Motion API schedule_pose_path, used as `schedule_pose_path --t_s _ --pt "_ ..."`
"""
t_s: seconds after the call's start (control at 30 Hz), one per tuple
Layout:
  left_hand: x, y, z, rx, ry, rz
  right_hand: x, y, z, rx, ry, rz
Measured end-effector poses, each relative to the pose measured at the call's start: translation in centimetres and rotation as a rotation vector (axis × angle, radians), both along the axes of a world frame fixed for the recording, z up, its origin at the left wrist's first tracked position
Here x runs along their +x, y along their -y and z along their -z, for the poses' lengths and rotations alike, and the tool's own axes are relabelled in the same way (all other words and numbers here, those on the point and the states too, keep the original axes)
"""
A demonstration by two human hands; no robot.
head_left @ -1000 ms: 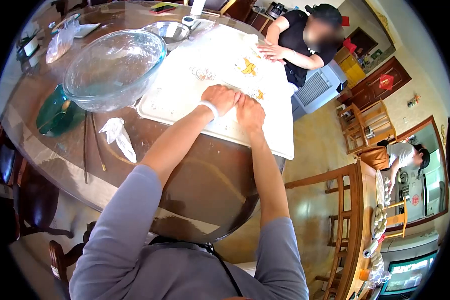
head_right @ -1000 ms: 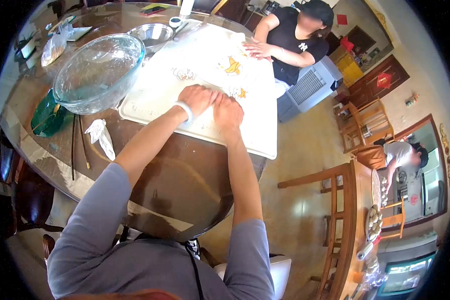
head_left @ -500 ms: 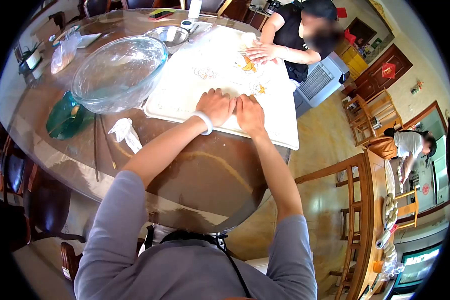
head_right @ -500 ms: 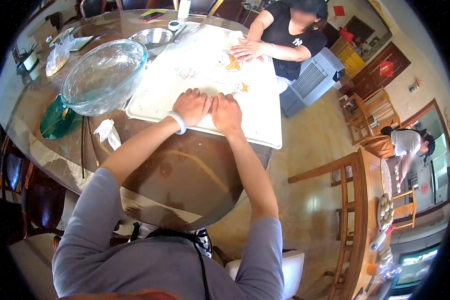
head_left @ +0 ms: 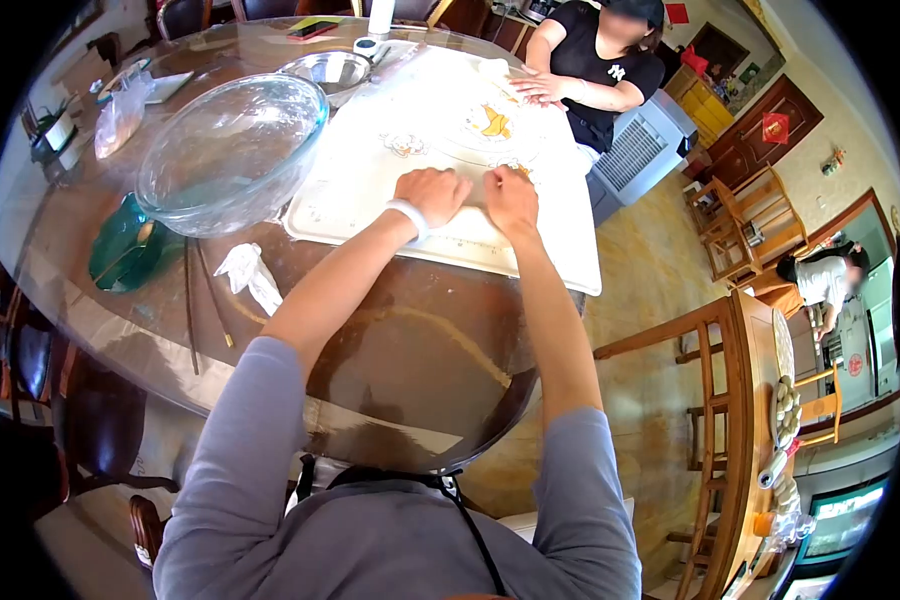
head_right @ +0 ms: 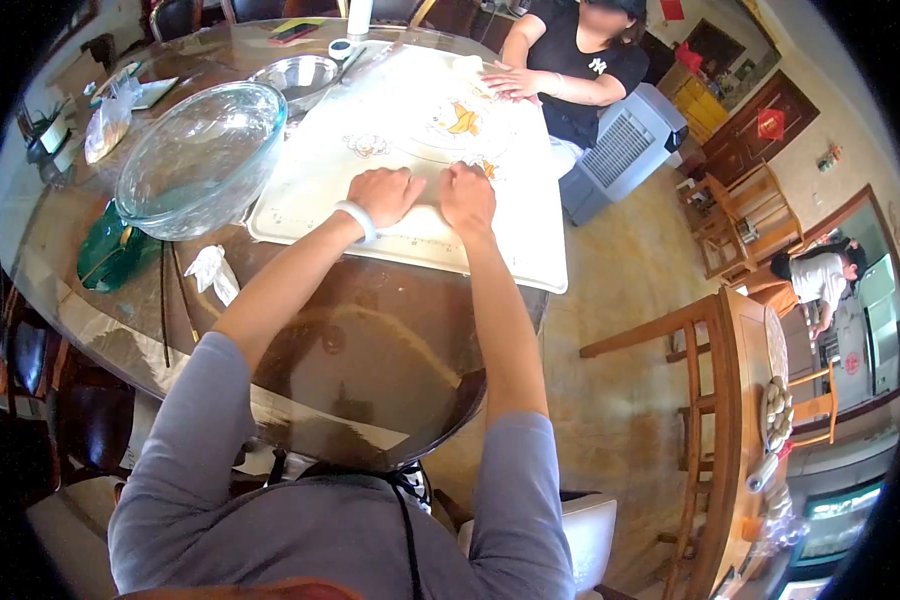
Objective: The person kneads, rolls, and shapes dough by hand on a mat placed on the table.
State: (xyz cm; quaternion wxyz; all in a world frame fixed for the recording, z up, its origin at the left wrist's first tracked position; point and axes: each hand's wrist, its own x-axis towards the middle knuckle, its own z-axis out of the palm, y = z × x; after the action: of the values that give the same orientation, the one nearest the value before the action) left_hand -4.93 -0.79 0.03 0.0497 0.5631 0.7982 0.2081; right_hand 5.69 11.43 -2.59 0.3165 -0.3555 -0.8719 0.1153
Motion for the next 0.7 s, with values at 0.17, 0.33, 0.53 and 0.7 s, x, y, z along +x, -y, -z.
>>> schedule_pose_path --t_s 0.17,0.33,0.53,0.7 --pt "1.7 3.6 0.9 0.05 -0.265 0.345 2.8 0.2 -0.6 -0.622 -0.763 0.034" --pt "2.8 3.3 0.3 0.052 -0.096 0.212 3.6 1.3 -0.1 -0.893 -1.073 0.105" --pt "3.8 4.1 0.3 0.302 0.463 -0.019 2.4 7.5 -2.7 -1.2 -1.159 0.106" --pt "4.1 4.4 2.4 0.59 0.918 -0.078 2.3 9.8 -3.5 -1.207 -1.187 0.152"
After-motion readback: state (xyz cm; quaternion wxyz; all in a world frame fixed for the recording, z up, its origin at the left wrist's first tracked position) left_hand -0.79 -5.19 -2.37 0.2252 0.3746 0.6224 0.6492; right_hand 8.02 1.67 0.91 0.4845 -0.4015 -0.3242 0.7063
